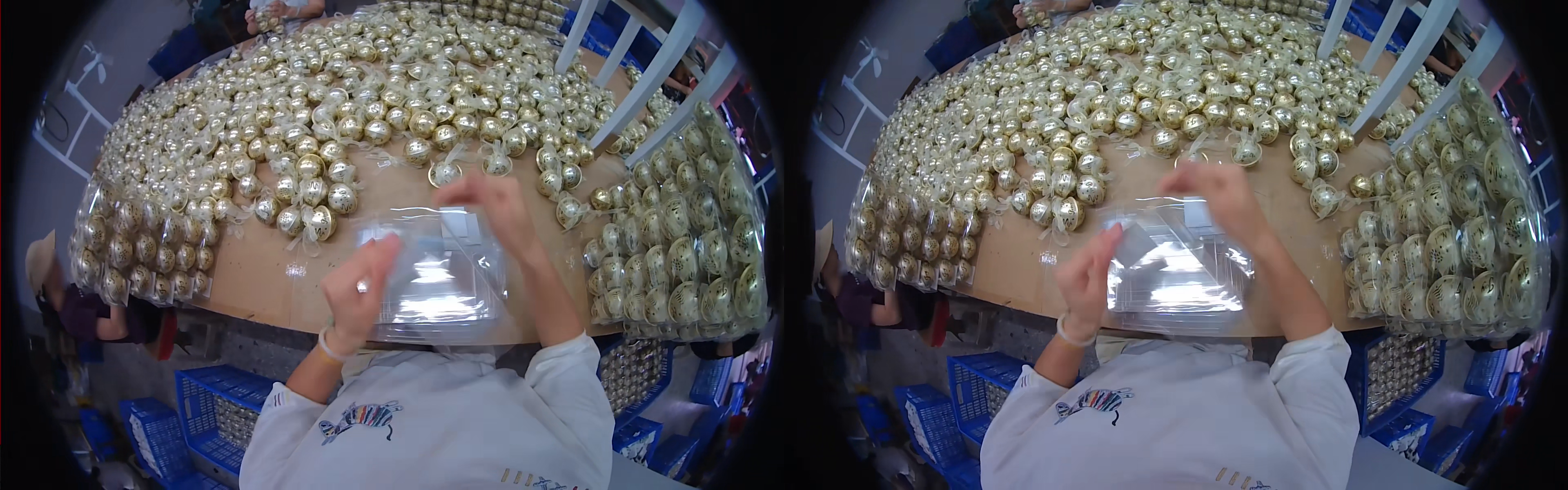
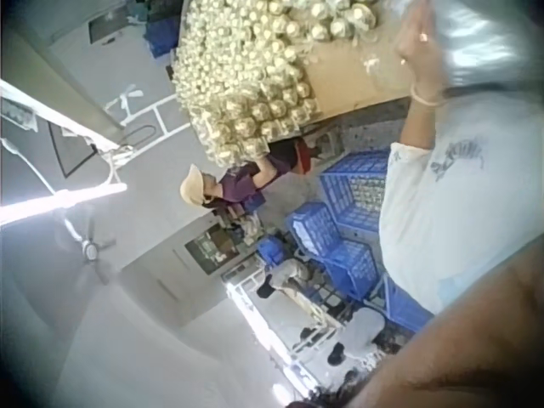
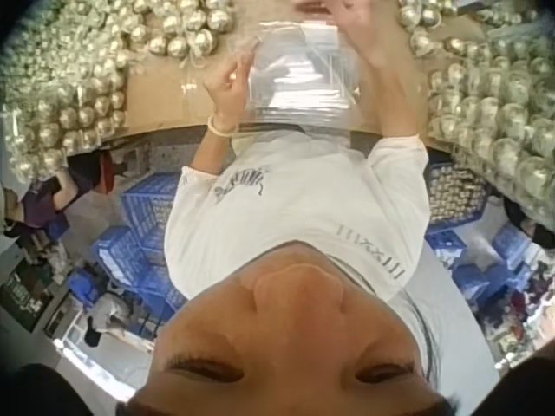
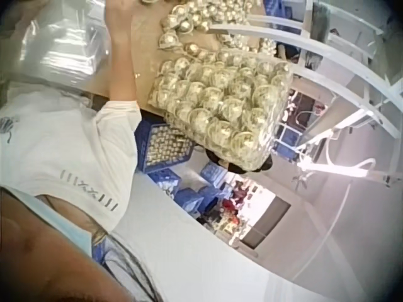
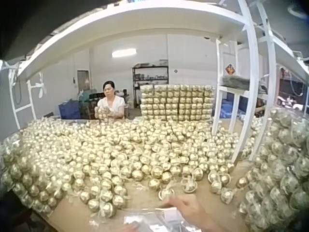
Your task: Packing gold-colored spherical ornaments into clear plastic bags and sealing them.
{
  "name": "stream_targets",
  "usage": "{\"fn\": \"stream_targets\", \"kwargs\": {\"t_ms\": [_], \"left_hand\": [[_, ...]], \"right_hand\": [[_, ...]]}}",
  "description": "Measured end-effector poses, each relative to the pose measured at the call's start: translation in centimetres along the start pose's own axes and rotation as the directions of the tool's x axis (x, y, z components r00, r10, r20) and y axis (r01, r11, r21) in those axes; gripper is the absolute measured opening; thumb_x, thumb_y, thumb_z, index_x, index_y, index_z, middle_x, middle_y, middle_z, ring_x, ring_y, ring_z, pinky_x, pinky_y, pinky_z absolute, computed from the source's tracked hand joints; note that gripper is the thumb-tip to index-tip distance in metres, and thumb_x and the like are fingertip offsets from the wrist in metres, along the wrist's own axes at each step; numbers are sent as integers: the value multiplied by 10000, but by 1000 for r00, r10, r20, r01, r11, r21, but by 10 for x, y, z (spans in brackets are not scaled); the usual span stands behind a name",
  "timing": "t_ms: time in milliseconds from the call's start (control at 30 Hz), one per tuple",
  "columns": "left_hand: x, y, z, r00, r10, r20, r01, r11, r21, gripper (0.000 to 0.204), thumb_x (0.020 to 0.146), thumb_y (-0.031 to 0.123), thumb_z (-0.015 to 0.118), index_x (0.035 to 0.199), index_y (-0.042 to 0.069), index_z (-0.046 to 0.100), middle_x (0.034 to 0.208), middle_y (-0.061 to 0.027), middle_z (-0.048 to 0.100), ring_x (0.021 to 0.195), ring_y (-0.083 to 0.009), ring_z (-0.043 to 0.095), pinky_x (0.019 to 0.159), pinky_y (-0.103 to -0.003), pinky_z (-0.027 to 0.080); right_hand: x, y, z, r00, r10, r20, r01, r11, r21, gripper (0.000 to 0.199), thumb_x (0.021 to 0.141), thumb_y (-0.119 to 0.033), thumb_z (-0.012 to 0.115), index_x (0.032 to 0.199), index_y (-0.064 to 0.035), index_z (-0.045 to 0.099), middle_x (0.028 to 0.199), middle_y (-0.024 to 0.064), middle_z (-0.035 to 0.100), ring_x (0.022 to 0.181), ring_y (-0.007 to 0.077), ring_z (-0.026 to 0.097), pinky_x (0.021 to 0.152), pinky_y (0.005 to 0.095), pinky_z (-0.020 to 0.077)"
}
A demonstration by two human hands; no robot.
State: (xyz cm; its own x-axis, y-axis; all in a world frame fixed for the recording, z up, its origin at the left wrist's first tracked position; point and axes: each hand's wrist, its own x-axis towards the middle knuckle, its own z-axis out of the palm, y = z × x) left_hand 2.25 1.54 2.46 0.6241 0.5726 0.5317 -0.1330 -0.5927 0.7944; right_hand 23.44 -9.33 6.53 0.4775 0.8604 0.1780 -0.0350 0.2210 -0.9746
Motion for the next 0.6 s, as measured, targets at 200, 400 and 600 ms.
{"fn": "stream_targets", "kwargs": {"t_ms": [200, 400, 600], "left_hand": [[-30, -48, 3, 855, -503, -125, 480, 860, -173, 393, 953, 110, 538, 1328, -7, 520, 1143, -184, 623, 856, -214, 592, 805, -299, 488], [-2, -4, -29, 860, 127, 495, -413, 744, 526, 929, 666, 386, 818, 1457, 196, 371, 1549, -178, 216, 1279, -331, 465, 915, -370, 484], [-8, -35, -22, 777, -129, 616, -216, 865, 453, 988, 553, 372, 857, 1427, 261, 411, 1541, -122, 254, 1037, -294, 621, 773, -378, 543]], "right_hand": [[39, 116, -50, 930, -323, -174, 40, 562, -826, 485, 733, -272, 787, 1091, -9, 593, 1105, 151, 622, 1020, 277, 609, 856, 367, 497], [14, 85, -55, 903, -323, -283, -45, 584, -810, 605, 619, -180, 848, 1151, -77, 577, 1151, 131, 546, 1037, 268, 590, 870, 352, 506], [-135, 16, -31, 911, -156, -383, -314, 341, -886, 623, 663, -82, 817, 1232, -63, 564, 1034, 94, 566, 844, 217, 632, 710, 299, 543]]}}
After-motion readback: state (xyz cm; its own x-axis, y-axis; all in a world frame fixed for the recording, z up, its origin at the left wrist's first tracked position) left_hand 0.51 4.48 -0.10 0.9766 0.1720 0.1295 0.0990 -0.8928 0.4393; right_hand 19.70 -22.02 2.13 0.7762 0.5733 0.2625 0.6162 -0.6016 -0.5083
